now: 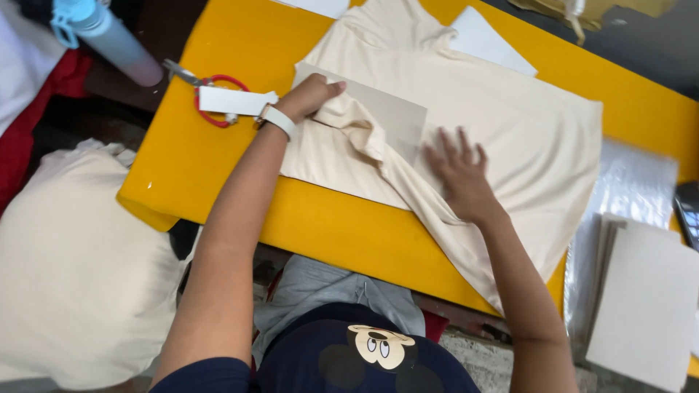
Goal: Folding a shirt using a cardboard template and placing it into a plastic bag for packaging.
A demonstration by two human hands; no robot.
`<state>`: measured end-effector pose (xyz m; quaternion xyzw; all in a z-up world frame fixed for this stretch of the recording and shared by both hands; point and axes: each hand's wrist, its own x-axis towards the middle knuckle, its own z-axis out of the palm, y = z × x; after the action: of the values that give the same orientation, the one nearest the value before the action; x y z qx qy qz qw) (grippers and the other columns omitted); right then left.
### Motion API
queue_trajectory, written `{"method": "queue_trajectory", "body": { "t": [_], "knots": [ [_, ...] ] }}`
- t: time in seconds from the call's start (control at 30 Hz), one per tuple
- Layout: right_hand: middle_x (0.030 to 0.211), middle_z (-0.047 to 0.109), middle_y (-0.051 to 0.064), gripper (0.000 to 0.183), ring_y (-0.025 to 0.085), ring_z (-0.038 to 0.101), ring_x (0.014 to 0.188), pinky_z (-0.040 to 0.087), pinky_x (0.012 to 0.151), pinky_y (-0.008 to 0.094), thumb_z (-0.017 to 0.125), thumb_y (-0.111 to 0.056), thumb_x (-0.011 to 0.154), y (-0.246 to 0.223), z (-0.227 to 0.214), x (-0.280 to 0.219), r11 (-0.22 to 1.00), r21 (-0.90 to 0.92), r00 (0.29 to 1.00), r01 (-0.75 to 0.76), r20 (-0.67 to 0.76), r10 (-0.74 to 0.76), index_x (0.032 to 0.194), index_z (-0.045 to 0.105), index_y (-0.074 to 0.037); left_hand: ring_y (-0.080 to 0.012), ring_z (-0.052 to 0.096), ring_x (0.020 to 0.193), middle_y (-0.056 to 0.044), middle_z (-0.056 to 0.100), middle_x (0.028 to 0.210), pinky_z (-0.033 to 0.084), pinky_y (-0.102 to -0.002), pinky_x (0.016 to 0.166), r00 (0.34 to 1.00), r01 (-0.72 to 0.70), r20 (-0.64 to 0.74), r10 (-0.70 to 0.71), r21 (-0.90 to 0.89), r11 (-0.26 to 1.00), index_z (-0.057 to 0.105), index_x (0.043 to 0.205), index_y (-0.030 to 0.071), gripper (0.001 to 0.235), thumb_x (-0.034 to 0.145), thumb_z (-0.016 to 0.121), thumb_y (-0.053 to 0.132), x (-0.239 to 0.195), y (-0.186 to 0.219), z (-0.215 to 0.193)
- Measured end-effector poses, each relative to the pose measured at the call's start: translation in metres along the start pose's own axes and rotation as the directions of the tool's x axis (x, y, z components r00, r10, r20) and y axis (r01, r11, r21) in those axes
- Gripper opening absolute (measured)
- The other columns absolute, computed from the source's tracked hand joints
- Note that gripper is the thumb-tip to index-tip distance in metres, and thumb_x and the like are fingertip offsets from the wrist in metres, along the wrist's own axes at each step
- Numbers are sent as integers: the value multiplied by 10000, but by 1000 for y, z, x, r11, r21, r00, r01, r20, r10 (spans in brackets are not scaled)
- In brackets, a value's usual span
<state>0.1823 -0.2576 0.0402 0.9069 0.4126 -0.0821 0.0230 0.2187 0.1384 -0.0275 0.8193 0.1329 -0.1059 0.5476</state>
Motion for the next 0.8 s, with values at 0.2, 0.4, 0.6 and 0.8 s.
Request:
{"method": "queue_trajectory", "body": {
  "t": [0.2,0.4,0.6,0.8],
  "knots": [
    [1096,559,84,788,320,570,1109,437,982,403,979,-448,555,-24,39,-198,839,382,730,-388,-428,533,1164,629,-92,-431,644,1160,-313,613,1257,558,-549,875,997,60,53,-52,-176,983,459,1434,-100,729,1000,671,446,29,-22,5],
    [1039,634,33,524,294,637,1041,523,880,428,859,-368,638,-21,39,-264,819,230,845,-525,31,533,1073,649,-166,-411,672,1119,-285,600,1266,595,-551,812,992,106,87,-87,-234,967,340,1498,-95,773,1035,686,417,32,-23,5],
    [860,680,98,104,276,664,863,509,887,430,721,-35,840,160,29,-236,250,938,771,-240,28,636,944,721,-35,-367,711,1042,-241,633,1229,621,-529,771,986,141,121,-115,-243,960,337,1496,-103,768,1042,692,405,39,-22,2],
    [1092,652,102,488,280,720,853,588,677,380,749,-343,1026,186,59,-192,-68,987,510,-145,133,850,1327,407,-169,-366,721,961,-237,638,1158,621,-529,713,987,147,103,-125,-249,957,350,1484,-118,743,1052,681,388,44,-28,-2]
  ]
}}
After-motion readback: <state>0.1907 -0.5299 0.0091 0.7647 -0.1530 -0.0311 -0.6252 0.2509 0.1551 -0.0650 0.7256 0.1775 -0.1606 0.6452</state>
